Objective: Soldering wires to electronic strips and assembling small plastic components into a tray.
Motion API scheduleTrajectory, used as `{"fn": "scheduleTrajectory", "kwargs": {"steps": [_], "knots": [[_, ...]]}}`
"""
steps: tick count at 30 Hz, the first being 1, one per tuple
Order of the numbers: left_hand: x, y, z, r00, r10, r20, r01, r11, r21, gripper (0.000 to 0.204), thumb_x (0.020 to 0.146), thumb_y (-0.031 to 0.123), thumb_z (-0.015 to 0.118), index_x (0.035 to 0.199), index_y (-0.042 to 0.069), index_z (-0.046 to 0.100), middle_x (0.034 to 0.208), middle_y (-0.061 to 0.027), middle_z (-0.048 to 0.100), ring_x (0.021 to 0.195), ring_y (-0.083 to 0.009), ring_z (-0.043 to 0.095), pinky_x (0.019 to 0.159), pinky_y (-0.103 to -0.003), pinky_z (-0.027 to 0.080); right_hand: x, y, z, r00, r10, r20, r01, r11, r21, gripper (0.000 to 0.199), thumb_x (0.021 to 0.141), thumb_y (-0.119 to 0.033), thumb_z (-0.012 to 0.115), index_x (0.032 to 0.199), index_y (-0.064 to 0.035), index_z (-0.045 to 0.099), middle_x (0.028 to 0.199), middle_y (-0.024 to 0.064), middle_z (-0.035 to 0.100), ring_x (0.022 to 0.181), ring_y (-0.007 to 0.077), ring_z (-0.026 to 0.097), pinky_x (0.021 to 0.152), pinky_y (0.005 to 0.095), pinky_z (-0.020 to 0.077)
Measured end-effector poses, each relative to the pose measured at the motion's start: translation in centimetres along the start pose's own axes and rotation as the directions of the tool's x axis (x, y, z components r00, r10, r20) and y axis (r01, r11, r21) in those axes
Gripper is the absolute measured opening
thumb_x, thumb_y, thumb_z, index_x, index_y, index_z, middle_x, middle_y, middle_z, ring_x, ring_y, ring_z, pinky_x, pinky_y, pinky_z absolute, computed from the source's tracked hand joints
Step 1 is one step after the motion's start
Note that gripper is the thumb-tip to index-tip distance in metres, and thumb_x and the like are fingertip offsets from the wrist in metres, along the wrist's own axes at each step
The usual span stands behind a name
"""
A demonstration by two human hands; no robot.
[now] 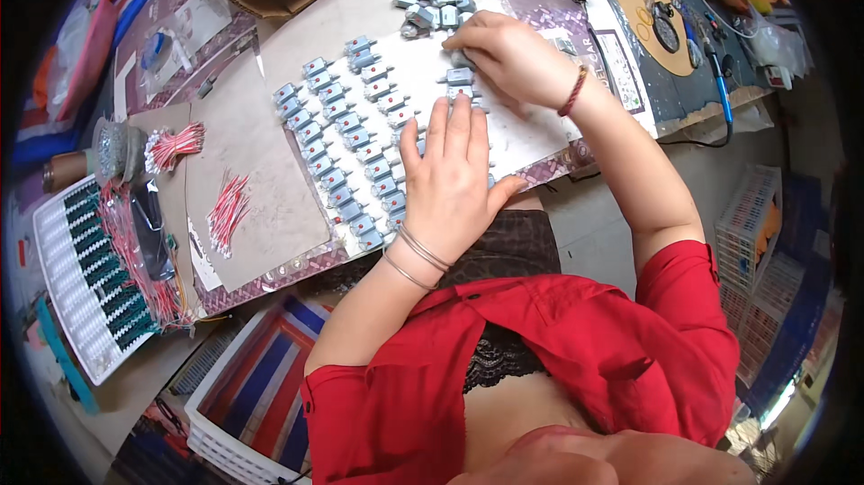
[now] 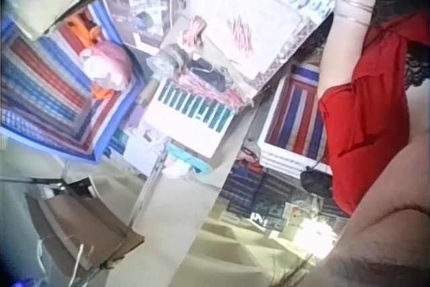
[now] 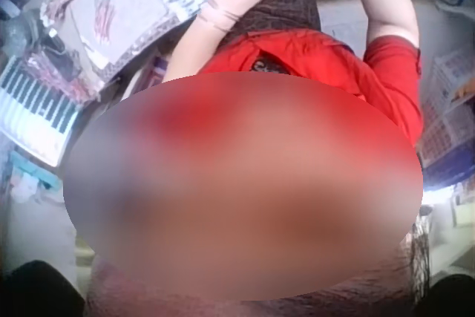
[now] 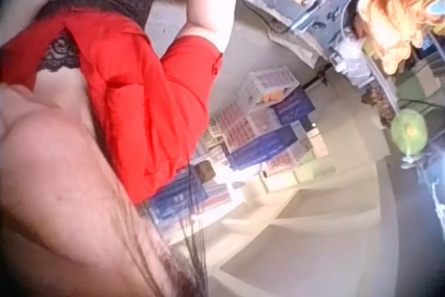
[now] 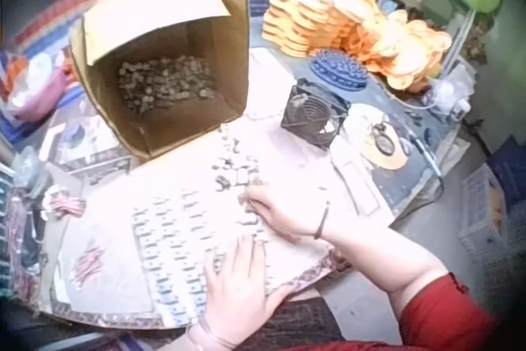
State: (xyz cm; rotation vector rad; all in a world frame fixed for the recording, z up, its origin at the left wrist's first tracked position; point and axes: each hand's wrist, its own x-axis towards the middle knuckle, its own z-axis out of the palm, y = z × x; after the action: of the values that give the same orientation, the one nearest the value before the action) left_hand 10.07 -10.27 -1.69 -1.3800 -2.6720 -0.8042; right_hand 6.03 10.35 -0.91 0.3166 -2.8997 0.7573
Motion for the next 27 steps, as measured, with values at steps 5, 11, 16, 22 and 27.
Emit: {"fn": "scheduleTrajectory", "kwargs": {"steps": [5, 11, 16, 22, 27], "knots": [[0.3, 0.0, 0.6, 1.000, -0.006, 0.021, 0.006, 1.000, 0.003, 0.080, 0.076, 0.045, 0.076, 0.134, -0.003, 0.050, 0.142, -0.0206, 0.046, 0.135, -0.0333, 0.041, 0.107, -0.052, 0.025, -0.5, -2.9, -0.6, 0.953, -0.228, 0.198, 0.259, 0.955, -0.147, 0.028, 0.076, -0.004, 0.066, 0.104, -0.0036, 0.068, 0.101, 0.0113, 0.062, 0.101, 0.0314, 0.060, 0.087, 0.0373, 0.0521], [0.4, 0.3, 0.6, 1.000, -0.003, 0.020, 0.002, 0.999, 0.037, 0.084, 0.075, 0.044, 0.077, 0.137, -0.005, 0.048, 0.143, -0.0219, 0.046, 0.135, -0.0328, 0.042, 0.104, -0.049, 0.029, -1.1, -1.8, -0.4, 0.982, -0.133, 0.136, 0.140, 0.989, -0.044, 0.021, 0.077, 0.001, 0.064, 0.098, -0.0028, 0.062, 0.095, 0.0110, 0.055, 0.092, 0.0299, 0.059, 0.081, 0.0367, 0.0508], [0.2, 0.2, 0.6, 0.999, 0.016, 0.049, -0.019, 0.998, 0.060, 0.085, 0.076, 0.046, 0.076, 0.136, -0.007, 0.048, 0.143, -0.0228, 0.046, 0.135, -0.0334, 0.041, 0.106, -0.049, 0.029, -4.2, -0.4, -0.1, 0.998, -0.022, -0.051, 0.025, 0.997, 0.073, 0.013, 0.080, 0.005, 0.058, 0.089, -0.0041, 0.060, 0.094, 0.0133, 0.057, 0.088, 0.0341, 0.060, 0.077, 0.0403, 0.0510], [1.1, -0.6, 0.3, 1.000, 0.008, -0.004, -0.008, 1.000, 0.014, 0.078, 0.078, 0.044, 0.076, 0.133, -0.005, 0.051, 0.141, -0.0226, 0.047, 0.133, -0.0350, 0.042, 0.106, -0.052, 0.027, -2.3, -0.9, 1.0, 0.973, 0.110, -0.202, -0.088, 0.989, 0.116, 0.023, 0.081, 0.004, 0.055, 0.100, -0.0030, 0.067, 0.094, 0.0160, 0.064, 0.097, 0.0355, 0.061, 0.087, 0.0417, 0.0499], [1.6, -0.4, 0.4, 1.000, -0.025, 0.020, 0.024, 0.998, 0.051, 0.079, 0.077, 0.045, 0.076, 0.134, -0.004, 0.050, 0.144, -0.0221, 0.045, 0.136, -0.0361, 0.039, 0.108, -0.053, 0.025, 0.9, -0.6, 0.7, 0.982, -0.059, -0.178, 0.071, 0.996, 0.059, 0.027, 0.085, 0.003, 0.056, 0.109, -0.0027, 0.065, 0.097, 0.0157, 0.063, 0.095, 0.0358, 0.061, 0.085, 0.0423, 0.0507]]}}
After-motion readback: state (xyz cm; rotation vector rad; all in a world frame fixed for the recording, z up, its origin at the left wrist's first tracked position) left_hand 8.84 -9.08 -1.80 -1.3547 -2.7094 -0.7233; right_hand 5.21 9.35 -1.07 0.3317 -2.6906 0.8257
